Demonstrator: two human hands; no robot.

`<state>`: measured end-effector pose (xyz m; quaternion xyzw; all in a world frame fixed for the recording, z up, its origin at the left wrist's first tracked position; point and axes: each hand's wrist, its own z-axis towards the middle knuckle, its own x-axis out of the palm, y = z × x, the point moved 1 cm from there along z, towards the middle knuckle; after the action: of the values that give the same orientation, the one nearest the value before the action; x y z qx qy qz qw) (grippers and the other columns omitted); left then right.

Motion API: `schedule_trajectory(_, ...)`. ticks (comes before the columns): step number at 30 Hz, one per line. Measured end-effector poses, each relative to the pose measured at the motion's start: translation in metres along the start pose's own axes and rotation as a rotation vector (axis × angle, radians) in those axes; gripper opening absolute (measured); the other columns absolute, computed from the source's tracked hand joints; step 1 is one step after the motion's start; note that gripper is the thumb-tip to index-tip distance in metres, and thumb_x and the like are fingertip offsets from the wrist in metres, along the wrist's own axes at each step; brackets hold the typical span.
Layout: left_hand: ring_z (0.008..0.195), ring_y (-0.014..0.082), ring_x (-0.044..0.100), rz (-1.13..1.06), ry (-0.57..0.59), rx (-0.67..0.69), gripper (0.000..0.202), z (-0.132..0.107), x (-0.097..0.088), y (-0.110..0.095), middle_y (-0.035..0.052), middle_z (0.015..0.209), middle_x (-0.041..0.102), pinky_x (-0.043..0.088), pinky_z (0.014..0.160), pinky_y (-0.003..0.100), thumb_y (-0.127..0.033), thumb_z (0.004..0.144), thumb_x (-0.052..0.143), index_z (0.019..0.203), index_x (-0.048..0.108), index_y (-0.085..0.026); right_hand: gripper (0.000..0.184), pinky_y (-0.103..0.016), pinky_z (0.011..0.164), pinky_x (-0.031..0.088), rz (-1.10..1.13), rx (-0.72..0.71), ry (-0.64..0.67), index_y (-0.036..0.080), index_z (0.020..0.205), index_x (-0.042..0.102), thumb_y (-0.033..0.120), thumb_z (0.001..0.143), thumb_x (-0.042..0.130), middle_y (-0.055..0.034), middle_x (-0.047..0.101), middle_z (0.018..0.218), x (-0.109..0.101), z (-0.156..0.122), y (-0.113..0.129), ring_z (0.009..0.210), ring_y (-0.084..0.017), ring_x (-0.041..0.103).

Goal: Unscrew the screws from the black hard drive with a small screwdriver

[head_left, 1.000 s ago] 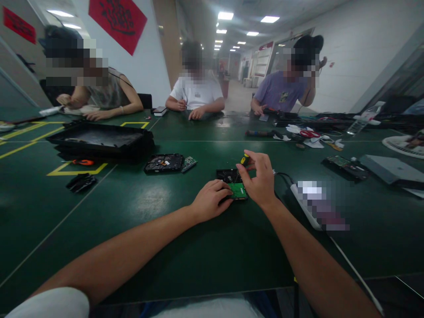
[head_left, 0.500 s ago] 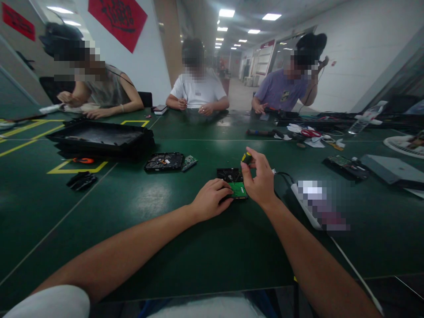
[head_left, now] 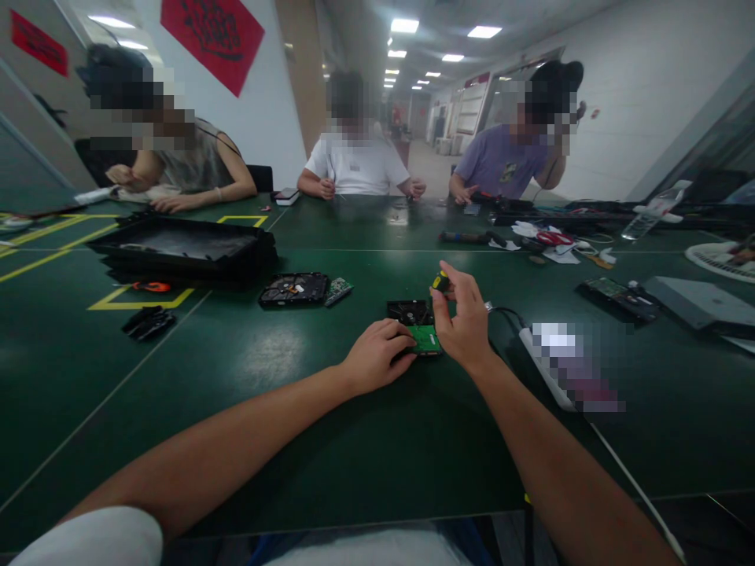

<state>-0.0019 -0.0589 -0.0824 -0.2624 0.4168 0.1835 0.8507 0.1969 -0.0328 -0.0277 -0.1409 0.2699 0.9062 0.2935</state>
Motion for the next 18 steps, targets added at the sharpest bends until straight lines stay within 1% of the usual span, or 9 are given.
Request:
schedule_trajectory(2,0.111,0.0261,0.064,0.0,0.005,0.0,0.02,0.0001,-0.0005,-0.0001,0.0099,0.115,0.069,0.053,0.099,0.045,-0.031,0.098,0.063,0.112,0.071,-0.021,0.045,-0.044,0.087,0.062,0.009,-0.002,0.001,0.027,0.147,0.05,0.029,0.102,0.053,-0.0126,0.061,0.129,-0.0003,-0.0001,0.0004,0.107,-0.025,0.065)
schedule_trajectory(6,0.11,0.026,0.064,0.004,-0.004,0.001,0.019,0.0002,-0.0005,0.0004,0.0096,0.115,0.069,0.052,0.098,0.045,-0.032,0.098,0.063,0.112,0.071,-0.021,0.041,-0.04,0.081,0.064,-0.002,-0.015,-0.024,0.026,0.138,0.059,0.031,0.098,0.064,-0.0111,0.06,0.122,-0.0035,0.0018,0.0027,0.103,-0.024,0.065)
schedule_trajectory(8,0.109,0.0261,0.064,0.004,-0.004,-0.001,0.019,0.0001,-0.0001,0.0008,0.0095,0.115,0.07,0.052,0.098,0.045,-0.032,0.098,0.064,0.112,0.071,-0.021,0.039,-0.04,0.081,0.064,-0.011,-0.027,-0.023,0.027,0.138,0.06,0.03,0.098,0.063,-0.0108,0.061,0.12,-0.0045,0.0029,0.0038,0.103,-0.024,0.065)
schedule_trajectory(12,0.11,0.0262,0.064,0.007,-0.004,0.0,0.019,-0.0002,0.0004,0.0011,0.0097,0.116,0.069,0.053,0.097,0.045,-0.031,0.097,0.065,0.111,0.071,-0.021,0.042,-0.043,0.088,0.062,-0.027,-0.049,-0.004,0.027,0.143,0.055,0.027,0.101,0.056,-0.0113,0.064,0.127,-0.0039,0.0037,0.0036,0.111,-0.026,0.065)
schedule_trajectory(14,0.11,0.0259,0.064,0.006,-0.006,0.002,0.018,-0.0002,0.0005,0.001,0.0096,0.116,0.069,0.053,0.098,0.045,-0.031,0.097,0.064,0.111,0.071,-0.021,0.042,-0.042,0.086,0.062,-0.026,-0.038,-0.012,0.026,0.142,0.055,0.028,0.1,0.059,-0.0116,0.064,0.127,-0.0036,0.0034,0.0025,0.108,-0.025,0.066)
schedule_trajectory(18,0.109,0.0259,0.064,0.01,0.0,-0.001,0.018,-0.0002,0.0017,0.001,0.0094,0.116,0.069,0.052,0.098,0.046,-0.031,0.097,0.064,0.111,0.071,-0.021,0.042,-0.042,0.081,0.063,-0.037,-0.007,-0.033,0.025,0.136,0.058,0.031,0.096,0.067,-0.0104,0.064,0.121,-0.0053,0.003,0.0007,0.095,-0.023,0.067)
